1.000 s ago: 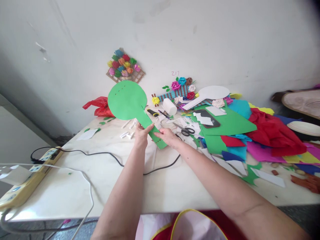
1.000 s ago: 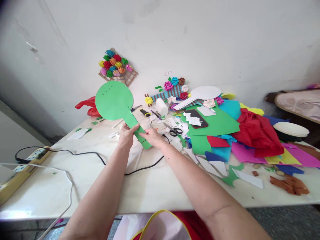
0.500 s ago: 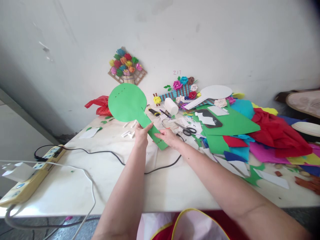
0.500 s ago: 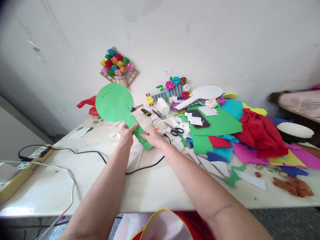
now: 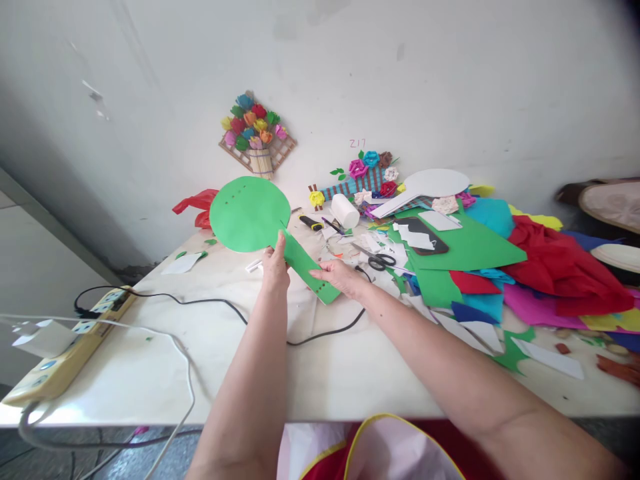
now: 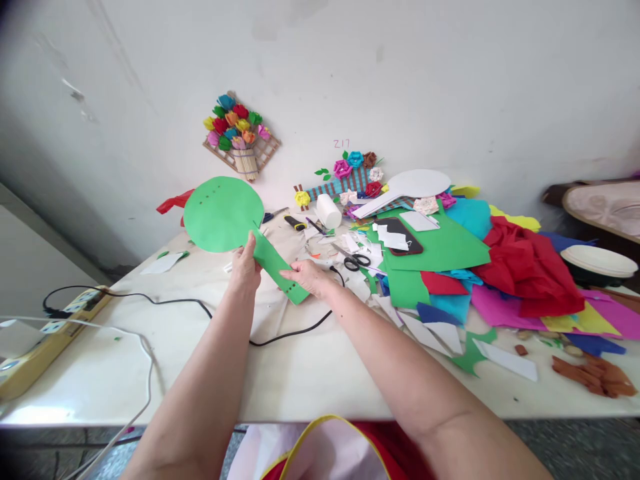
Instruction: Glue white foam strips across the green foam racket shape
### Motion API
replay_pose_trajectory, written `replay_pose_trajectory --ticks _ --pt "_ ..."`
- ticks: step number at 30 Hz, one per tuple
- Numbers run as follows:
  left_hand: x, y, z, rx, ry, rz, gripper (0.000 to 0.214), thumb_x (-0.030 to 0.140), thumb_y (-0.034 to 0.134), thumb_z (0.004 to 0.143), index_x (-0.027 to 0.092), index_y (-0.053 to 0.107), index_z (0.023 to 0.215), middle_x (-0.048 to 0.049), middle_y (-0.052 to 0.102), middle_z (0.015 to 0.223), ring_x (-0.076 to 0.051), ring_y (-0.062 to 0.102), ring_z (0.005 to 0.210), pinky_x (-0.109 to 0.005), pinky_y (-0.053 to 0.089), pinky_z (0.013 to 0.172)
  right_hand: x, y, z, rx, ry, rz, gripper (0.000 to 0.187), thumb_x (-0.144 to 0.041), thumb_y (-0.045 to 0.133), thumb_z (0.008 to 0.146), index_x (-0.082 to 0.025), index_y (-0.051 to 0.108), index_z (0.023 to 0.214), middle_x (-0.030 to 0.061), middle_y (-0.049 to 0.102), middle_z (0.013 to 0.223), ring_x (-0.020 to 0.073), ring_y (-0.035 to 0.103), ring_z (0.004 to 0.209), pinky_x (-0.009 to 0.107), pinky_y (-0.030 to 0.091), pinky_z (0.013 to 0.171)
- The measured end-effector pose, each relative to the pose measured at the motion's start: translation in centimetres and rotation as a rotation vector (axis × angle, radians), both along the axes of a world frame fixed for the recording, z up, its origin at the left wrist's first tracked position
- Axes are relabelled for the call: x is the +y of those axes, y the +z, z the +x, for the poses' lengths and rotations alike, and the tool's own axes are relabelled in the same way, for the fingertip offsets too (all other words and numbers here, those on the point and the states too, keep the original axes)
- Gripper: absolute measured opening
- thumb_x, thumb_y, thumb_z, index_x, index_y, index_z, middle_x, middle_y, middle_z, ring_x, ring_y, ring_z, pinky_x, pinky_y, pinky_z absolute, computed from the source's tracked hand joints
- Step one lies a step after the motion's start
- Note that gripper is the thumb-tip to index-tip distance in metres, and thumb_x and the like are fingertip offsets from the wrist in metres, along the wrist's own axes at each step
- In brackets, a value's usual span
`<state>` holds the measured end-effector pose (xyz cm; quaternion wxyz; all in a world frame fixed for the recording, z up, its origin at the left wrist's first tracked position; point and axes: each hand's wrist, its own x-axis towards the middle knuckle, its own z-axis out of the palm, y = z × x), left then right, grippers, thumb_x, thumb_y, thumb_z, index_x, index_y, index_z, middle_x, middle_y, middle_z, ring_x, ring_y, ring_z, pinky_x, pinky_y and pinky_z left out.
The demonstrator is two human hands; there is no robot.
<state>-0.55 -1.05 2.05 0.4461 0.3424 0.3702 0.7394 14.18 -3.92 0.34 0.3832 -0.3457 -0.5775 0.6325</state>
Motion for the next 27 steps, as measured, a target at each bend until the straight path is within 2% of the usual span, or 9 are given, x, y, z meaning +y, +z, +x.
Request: replay_pose_trajectory --ticks 4,8,11,14,19,23,27 --pt "0.4 -0.2 -0.2 -0.024 0.052 -0.001 0.043 0.051 0.068 0.056 0.014 0.059 0.076 0.0003 0.06 0.064 -0.008 0.053 0.052 -0.02 0.04 0.048 0.0 0.1 0.3 -0.01 0.073 -0.025 0.028 -0.036 0.071 0.059 -0.012 0.058 0.067 0.0015 0.063 0.057 0.0137 0.059 0.053 0.026 0.046 0.052" --pt "0.5 -0.3 0.4 -0.011 0.055 0.053 0.038 0.048 0.069 0.058 0.014 0.06 0.073 -0.0009 0.062 0.064 -0.011 0.056 0.056 -0.021 0.043 0.052 -0.1 0.4 0.4 0.022 0.12 -0.033 0.028 -0.033 0.07 0.059 -0.013 0.061 0.076 0.0011 0.063 0.062 0.0124 0.057 0.055 0.024 0.044 0.054" --pt "0.3 -0.2 0.9 -0.016 0.019 0.135 0.037 0.046 0.069 0.059 0.013 0.063 0.075 -0.0042 0.066 0.073 -0.014 0.06 0.066 -0.024 0.046 0.06 -0.2 0.9 0.4 0.044 0.039 0.041 0.024 -0.034 0.063 0.065 -0.014 0.062 0.079 -0.0011 0.062 0.063 0.0095 0.053 0.054 0.021 0.039 0.052" --pt "0.3 -0.3 1.2 0.005 -0.008 0.138 0.037 0.046 0.069 0.059 0.013 0.063 0.074 -0.0051 0.067 0.075 -0.015 0.061 0.068 -0.025 0.048 0.061 -0.3 1.3 0.3 0.04 -0.08 0.102 0.02 -0.031 0.058 0.067 -0.015 0.064 0.077 -0.0029 0.06 0.062 0.0082 0.049 0.052 0.02 0.035 0.052" --pt "0.5 -0.7 1.4 0.057 -0.047 0.144 0.041 0.05 0.067 0.059 0.013 0.063 0.077 -0.005 0.066 0.073 -0.015 0.061 0.065 -0.023 0.048 0.059 -0.2 1.7 0.0 0.05 -0.217 0.073 0.014 -0.027 0.058 0.061 -0.016 0.063 0.07 -0.0038 0.057 0.057 0.0085 0.048 0.052 0.021 0.035 0.053" --pt "0.6 -1.0 1.5 0.08 -0.066 0.107 0.042 0.051 0.067 0.058 0.012 0.063 0.075 -0.0038 0.065 0.066 -0.014 0.059 0.058 -0.023 0.047 0.055 -0.1 1.7 -0.1 0.061 -0.266 0.038 0.013 -0.026 0.059 0.058 -0.017 0.062 0.066 -0.0037 0.056 0.056 0.0091 0.048 0.052 0.022 0.036 0.052" --pt "0.7 -1.1 1.6 0.09 -0.071 0.123 0.042 0.05 0.066 0.059 0.012 0.064 0.077 -0.004 0.065 0.068 -0.013 0.059 0.058 -0.023 0.048 0.056 0.3 1.2 -0.1 0.066 -0.271 0.053 0.011 -0.025 0.059 0.058 -0.016 0.061 0.063 -0.004 0.055 0.054 0.0086 0.047 0.05 0.022 0.035 0.052"
